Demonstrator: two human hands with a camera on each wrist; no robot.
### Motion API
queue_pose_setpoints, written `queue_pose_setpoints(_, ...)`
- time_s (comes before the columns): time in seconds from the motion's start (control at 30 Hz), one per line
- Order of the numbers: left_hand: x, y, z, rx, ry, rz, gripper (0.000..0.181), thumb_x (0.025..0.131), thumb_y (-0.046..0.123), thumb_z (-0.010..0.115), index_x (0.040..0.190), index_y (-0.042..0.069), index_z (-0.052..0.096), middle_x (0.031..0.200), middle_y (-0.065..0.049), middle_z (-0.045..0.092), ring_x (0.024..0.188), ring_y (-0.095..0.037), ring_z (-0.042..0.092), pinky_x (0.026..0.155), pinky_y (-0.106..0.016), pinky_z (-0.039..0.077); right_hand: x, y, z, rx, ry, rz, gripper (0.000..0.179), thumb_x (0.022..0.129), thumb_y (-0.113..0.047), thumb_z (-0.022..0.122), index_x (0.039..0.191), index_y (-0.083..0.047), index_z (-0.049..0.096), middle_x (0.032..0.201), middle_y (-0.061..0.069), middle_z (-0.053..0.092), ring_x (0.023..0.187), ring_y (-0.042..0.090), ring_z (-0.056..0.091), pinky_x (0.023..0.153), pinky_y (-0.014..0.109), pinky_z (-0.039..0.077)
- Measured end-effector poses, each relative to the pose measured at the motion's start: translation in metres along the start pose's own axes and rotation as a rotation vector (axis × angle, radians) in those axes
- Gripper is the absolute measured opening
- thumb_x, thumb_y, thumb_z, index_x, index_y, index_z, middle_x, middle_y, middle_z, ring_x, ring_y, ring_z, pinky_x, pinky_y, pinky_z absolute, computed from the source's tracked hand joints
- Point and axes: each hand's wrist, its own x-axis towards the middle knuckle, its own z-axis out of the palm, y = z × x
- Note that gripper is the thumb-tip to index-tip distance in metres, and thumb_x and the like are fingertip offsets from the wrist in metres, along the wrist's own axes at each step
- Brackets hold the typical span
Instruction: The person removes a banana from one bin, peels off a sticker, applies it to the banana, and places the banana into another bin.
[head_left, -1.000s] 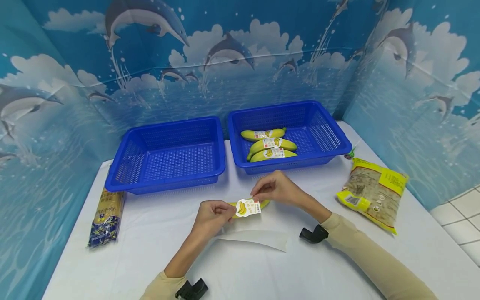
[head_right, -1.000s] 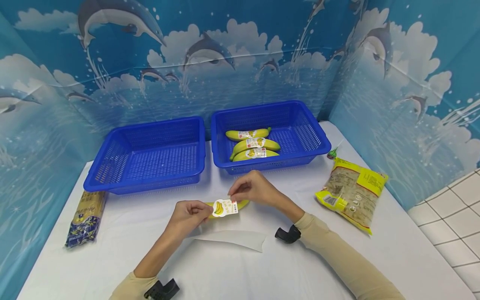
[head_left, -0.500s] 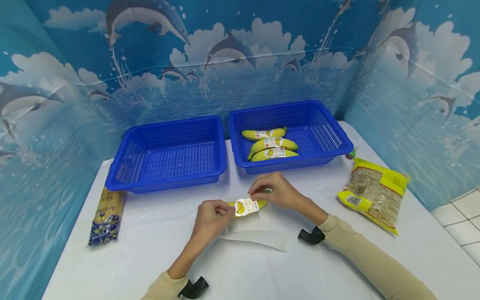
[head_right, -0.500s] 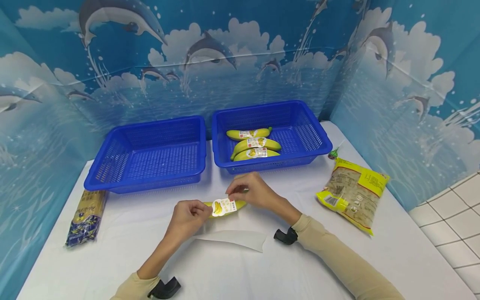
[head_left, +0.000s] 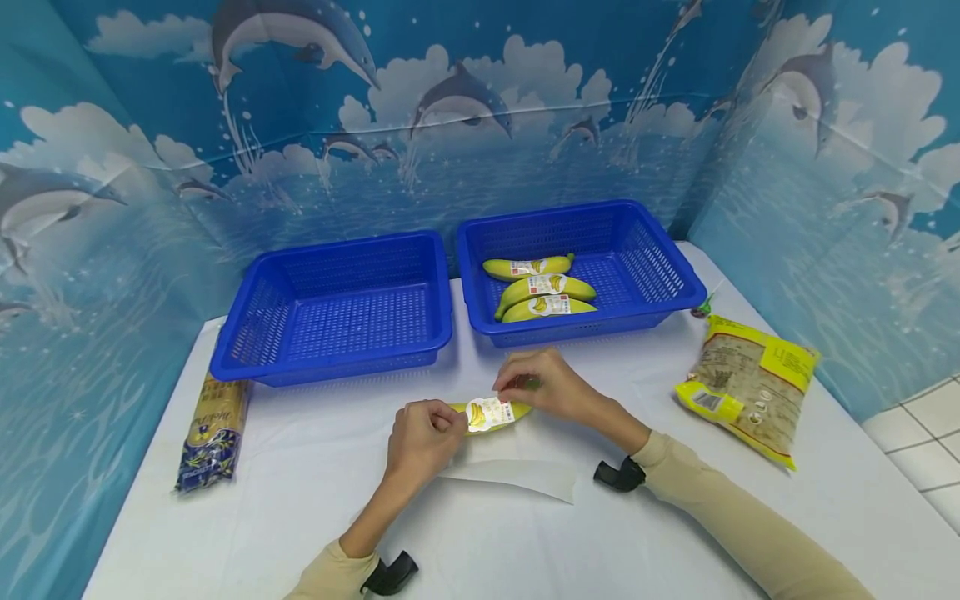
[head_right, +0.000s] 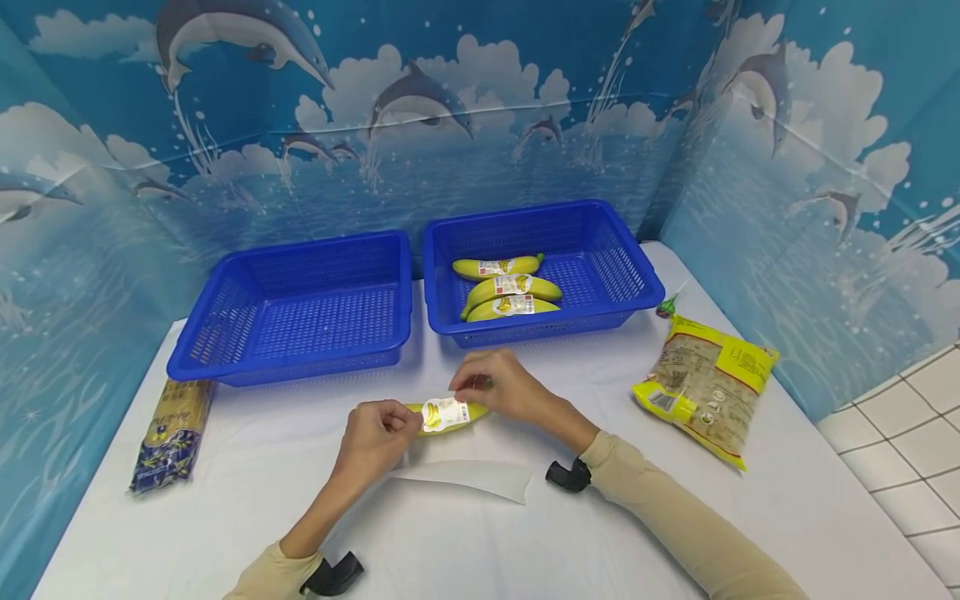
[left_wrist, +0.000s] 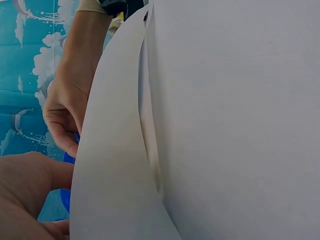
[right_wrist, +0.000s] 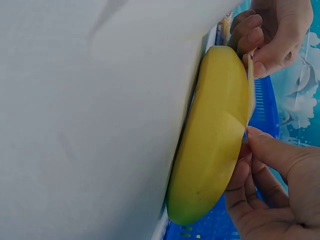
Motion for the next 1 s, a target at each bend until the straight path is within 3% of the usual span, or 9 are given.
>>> queue_pose_setpoints(0.27,0.0006,-0.0006,-0.0015,0.1,0.009,0.036,0.023,0.088,0.017,0.083,0.071,0.013,0.069,0.06,0.006,0.06,0.054,-0.01,0.053,0.05,-0.03,0.045,0.0001,-0.0015,-0.0013,-0.023,-0.068,-0.002,0.012,0.089,0.001,0.087,0.097,-0.008,0.085,0.1,0.001,0.076,0.079,0.008,0.062,0.067,0.028,0.058)
queue_pose_setpoints(0.43,0.0024,-0.001,-0.0054,0.115,0.008,0.119,0.021,0.086,0.012,0.089,0.079,0.011,0.069,0.062,0.005,0.057,0.055,-0.01,0.05,0.05,-0.027,0.043,-0.0001,-0.0017,-0.0035,-0.032,-0.122,-0.022,0.012,0.089,-0.001,0.087,0.098,-0.008,0.087,0.102,0.003,0.074,0.08,0.013,0.063,0.067,0.027,0.057)
queue_pose_setpoints(0.6,0.0057,-0.0043,-0.006,0.064,-0.029,0.238,0.018,0.083,0.001,0.091,0.096,0.009,0.082,0.066,0.005,0.056,0.06,-0.008,0.048,0.053,-0.022,0.04,-0.0005,-0.0021,-0.0038,-0.017,-0.151,-0.029,0.013,0.088,0.0,0.088,0.099,-0.005,0.087,0.104,0.007,0.073,0.09,0.018,0.068,0.075,0.031,0.06)
queue_pose_setpoints(0.73,0.0082,-0.0074,-0.0053,0.07,-0.06,0.303,0.022,0.083,-0.001,0.091,0.1,0.011,0.087,0.067,0.006,0.054,0.062,-0.007,0.045,0.054,-0.022,0.037,-0.0007,-0.0032,-0.0045,-0.021,-0.183,0.004,0.017,0.087,-0.002,0.09,0.103,-0.006,0.087,0.106,0.007,0.073,0.097,0.017,0.069,0.084,0.034,0.062)
queue_pose_setpoints(1.0,0.0093,-0.0084,-0.0066,0.182,-0.05,0.326,0.024,0.082,0.01,0.095,0.104,0.016,0.088,0.066,0.009,0.05,0.06,-0.005,0.042,0.049,-0.022,0.036,-0.0003,-0.0067,-0.0072,-0.083,-0.209,0.018,0.025,0.083,-0.004,0.093,0.107,-0.007,0.087,0.108,0.005,0.072,0.101,0.017,0.068,0.09,0.031,0.059)
